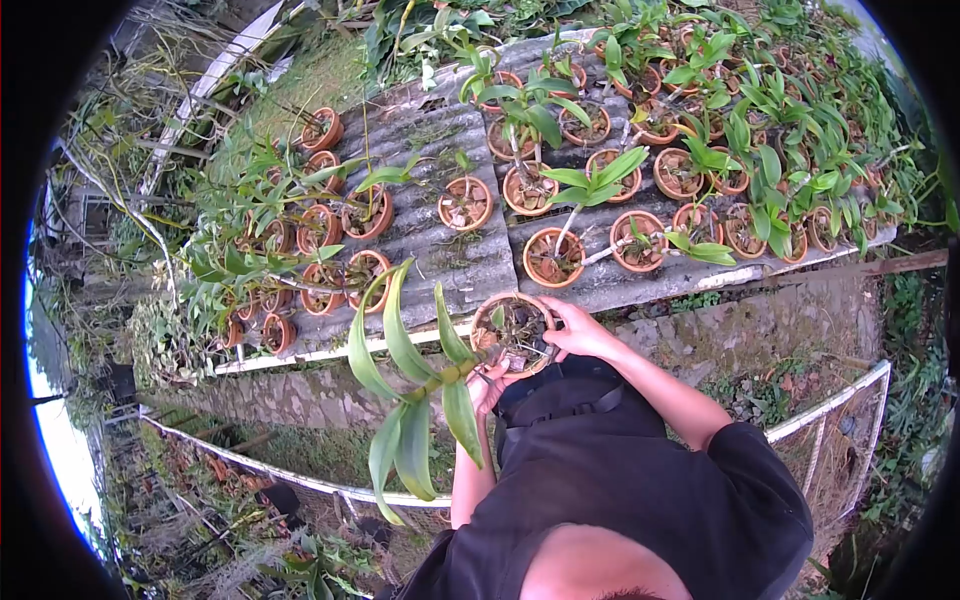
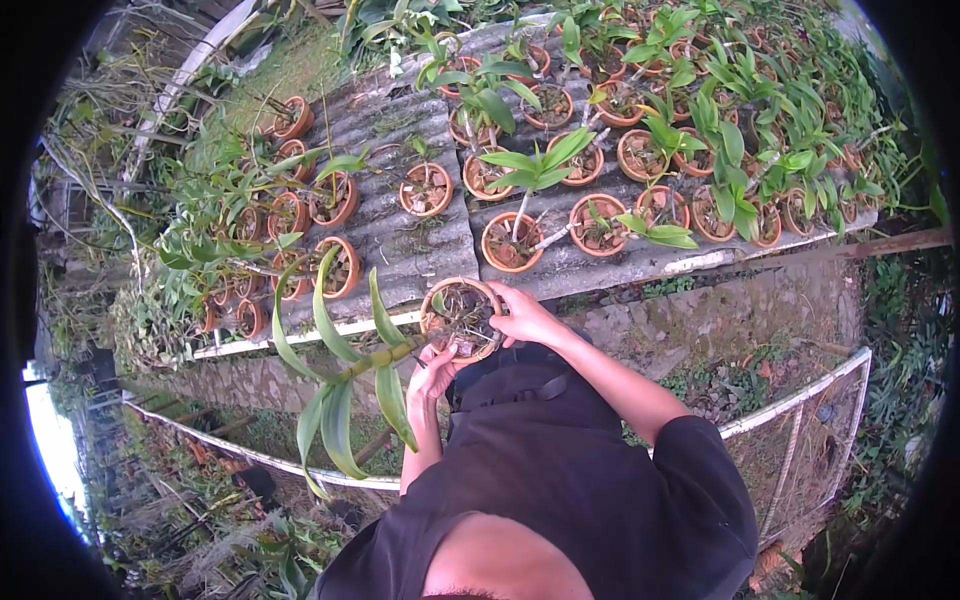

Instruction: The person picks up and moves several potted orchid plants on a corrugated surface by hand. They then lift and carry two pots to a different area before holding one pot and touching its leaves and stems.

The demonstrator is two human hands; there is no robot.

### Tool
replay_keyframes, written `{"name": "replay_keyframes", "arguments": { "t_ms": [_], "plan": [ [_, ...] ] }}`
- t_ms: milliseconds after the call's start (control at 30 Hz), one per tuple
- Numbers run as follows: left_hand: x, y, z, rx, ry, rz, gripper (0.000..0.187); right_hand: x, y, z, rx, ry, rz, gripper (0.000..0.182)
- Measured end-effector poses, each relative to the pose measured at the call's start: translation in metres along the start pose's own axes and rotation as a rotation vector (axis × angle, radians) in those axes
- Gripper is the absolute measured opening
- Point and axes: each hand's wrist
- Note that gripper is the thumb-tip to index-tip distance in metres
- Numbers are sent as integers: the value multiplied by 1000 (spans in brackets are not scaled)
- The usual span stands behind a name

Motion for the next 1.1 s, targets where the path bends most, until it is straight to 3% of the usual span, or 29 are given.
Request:
{"name": "replay_keyframes", "arguments": {
  "t_ms": [33,200,333,633,1100],
  "plan": [
    [-1,-9,8,-119,6,76,53,6,-1,1,7,3,-14,72],
    [2,10,13,-151,-79,138,51,35,0,16,-35,-1,-68,67],
    [1,39,24,-180,-124,169,47,46,5,33,-131,-96,-58,52],
    [32,148,59,-344,-62,73,45,59,-34,88,-13,-229,217,43],
    [71,209,86,-382,9,125,46,63,-93,115,1,-320,442,38]
  ]
}}
Point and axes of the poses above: each hand's wrist, its own x-axis towards the middle knuckle, its own y-axis out of the back of the hand, z = x × y, and after that the axes turned 8 degrees about -z, right-handed
